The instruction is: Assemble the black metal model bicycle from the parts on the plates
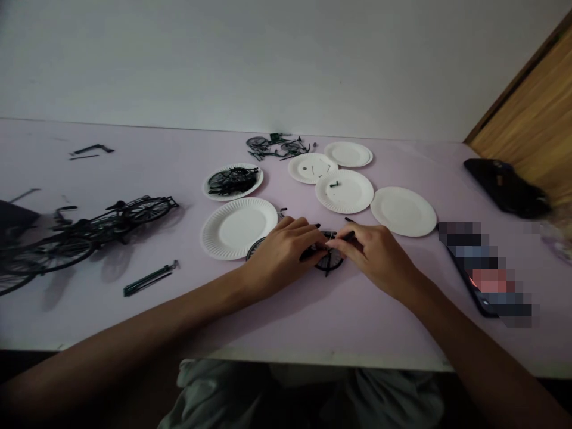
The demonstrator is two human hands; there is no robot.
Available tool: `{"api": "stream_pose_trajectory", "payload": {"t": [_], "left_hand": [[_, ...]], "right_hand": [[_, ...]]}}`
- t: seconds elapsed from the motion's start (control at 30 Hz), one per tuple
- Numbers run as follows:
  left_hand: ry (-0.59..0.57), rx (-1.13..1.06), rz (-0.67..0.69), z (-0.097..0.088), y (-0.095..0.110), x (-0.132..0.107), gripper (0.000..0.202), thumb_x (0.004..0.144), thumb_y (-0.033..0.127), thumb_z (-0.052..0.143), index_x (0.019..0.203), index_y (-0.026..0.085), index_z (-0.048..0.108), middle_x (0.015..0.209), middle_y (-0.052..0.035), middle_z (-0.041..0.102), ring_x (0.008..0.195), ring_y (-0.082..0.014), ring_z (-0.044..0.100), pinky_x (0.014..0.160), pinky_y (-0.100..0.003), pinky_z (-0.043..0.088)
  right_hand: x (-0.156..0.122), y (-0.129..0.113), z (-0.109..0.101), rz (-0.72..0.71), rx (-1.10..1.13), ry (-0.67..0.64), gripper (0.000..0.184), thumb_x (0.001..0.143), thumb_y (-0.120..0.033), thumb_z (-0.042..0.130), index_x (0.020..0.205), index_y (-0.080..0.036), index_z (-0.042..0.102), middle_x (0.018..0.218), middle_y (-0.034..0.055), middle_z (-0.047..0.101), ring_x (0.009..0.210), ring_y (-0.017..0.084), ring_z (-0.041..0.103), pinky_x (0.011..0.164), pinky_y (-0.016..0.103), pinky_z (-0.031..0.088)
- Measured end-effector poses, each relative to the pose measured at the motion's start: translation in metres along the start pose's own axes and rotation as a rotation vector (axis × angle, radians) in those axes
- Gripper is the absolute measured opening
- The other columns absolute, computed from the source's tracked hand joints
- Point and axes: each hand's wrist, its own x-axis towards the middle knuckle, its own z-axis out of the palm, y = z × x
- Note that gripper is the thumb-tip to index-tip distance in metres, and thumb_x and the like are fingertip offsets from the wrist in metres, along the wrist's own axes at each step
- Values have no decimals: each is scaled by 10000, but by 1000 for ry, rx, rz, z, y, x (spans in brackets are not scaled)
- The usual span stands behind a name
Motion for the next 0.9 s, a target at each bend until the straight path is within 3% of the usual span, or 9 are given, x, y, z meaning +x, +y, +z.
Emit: {"api": "stream_pose_trajectory", "payload": {"t": [0.2,0.43,0.63,0.8,0.9], "left_hand": [[-4,-17,9,0,0,-1,69,956,203,559,913,184,609,873,-9,692,854,-180,584,799,-327,382],[-3,7,22,0,0,-2,70,960,208,555,911,182,598,862,-6,687,851,-181,575,793,-330,373],[-9,24,30,-1,1,-1,92,966,200,546,887,169,581,838,1,667,826,-171,564,776,-325,369],[-3,38,30,0,0,-1,114,959,214,561,853,174,569,824,7,662,811,-167,561,765,-323,366],[-1,32,27,0,0,-1,97,960,211,555,874,175,584,825,5,667,814,-170,567,771,-323,368]], "right_hand": [[0,-3,-1,7,-44,18,242,928,-418,606,815,-212,662,667,-2,673,573,143,621,519,253,469],[0,-4,0,-33,-40,10,196,937,-382,600,838,-222,657,699,2,704,639,163,659,629,281,510],[0,-4,2,-47,-47,20,180,926,-357,629,817,-215,649,732,6,701,662,159,641,608,273,483],[2,-6,6,-140,0,62,187,916,-335,645,779,-208,625,765,16,661,708,169,620,656,295,493],[2,-6,8,-102,17,79,176,906,-337,657,780,-214,644,762,12,675,667,160,624,629,287,505]]}}
